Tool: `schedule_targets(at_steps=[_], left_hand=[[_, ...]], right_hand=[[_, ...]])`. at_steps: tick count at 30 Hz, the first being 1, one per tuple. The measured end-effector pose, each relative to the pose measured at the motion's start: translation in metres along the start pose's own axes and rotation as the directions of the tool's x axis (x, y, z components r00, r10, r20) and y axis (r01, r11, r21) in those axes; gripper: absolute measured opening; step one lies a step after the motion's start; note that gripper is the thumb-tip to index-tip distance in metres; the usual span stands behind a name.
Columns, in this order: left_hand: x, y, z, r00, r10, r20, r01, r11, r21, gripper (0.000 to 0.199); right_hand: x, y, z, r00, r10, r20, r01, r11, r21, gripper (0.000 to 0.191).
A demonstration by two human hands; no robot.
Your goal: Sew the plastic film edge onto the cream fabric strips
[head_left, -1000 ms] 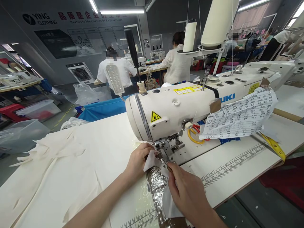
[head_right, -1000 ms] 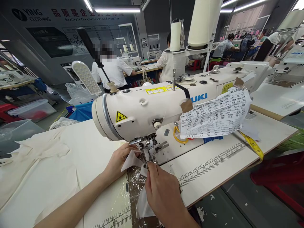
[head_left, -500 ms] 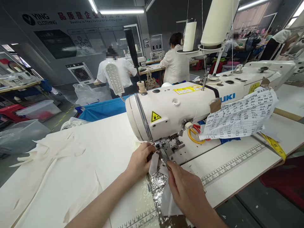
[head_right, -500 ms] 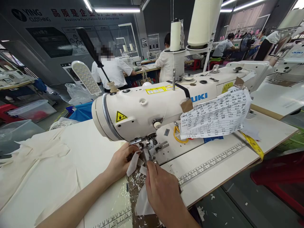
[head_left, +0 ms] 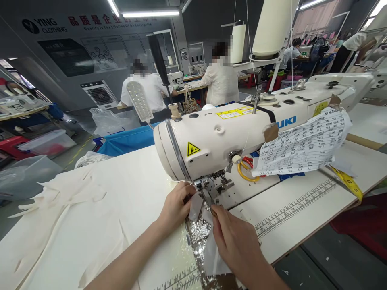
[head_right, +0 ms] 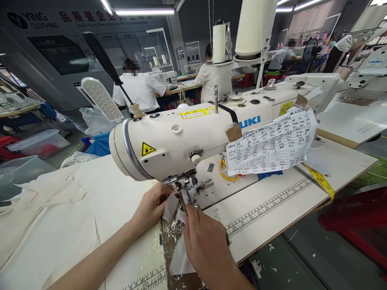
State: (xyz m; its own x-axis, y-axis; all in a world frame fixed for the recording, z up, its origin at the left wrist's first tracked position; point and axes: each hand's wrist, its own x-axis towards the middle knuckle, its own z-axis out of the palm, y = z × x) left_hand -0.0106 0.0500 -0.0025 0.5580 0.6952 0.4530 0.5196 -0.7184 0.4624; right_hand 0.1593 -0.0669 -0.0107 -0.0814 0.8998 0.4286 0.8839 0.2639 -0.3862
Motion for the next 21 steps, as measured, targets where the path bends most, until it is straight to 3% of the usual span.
schedule_targets(at_steps=[3, 8, 11, 17, 21], left_hand=[[0.000, -0.001, 0.001, 0.988, 0.144, -0.051, -0.141, 0.988, 0.056, 0.011], [0.000, -0.001, 0.001, 0.924, 0.381, -0.038, -0.366, 0.907, 0.208, 0.014], [0.000, -0.001, 0.002, 0.909, 0.417, -0.014, -0.400, 0.880, 0.256, 0.015], [-0.001, -0.002, 0.005, 0.922, 0.384, -0.050, -0.357, 0.892, 0.277, 0.011], [0.000, -0.002, 0.004, 0.903, 0.430, 0.002, -0.410, 0.859, 0.307, 0.014]], right_hand=[[0.000, 0.001, 0.003, 1.000, -0.009, -0.020, 0.008, 0.999, -0.034, 0.029], [-0.003, 0.001, 0.010, 0.996, -0.056, -0.071, 0.048, 0.994, -0.100, 0.030], [-0.005, 0.001, 0.012, 0.992, -0.079, -0.096, 0.067, 0.989, -0.130, 0.031], [-0.005, 0.002, 0.013, 0.990, -0.081, -0.113, 0.062, 0.986, -0.155, 0.031], [-0.005, 0.001, 0.013, 0.990, -0.082, -0.111, 0.063, 0.984, -0.166, 0.033]])
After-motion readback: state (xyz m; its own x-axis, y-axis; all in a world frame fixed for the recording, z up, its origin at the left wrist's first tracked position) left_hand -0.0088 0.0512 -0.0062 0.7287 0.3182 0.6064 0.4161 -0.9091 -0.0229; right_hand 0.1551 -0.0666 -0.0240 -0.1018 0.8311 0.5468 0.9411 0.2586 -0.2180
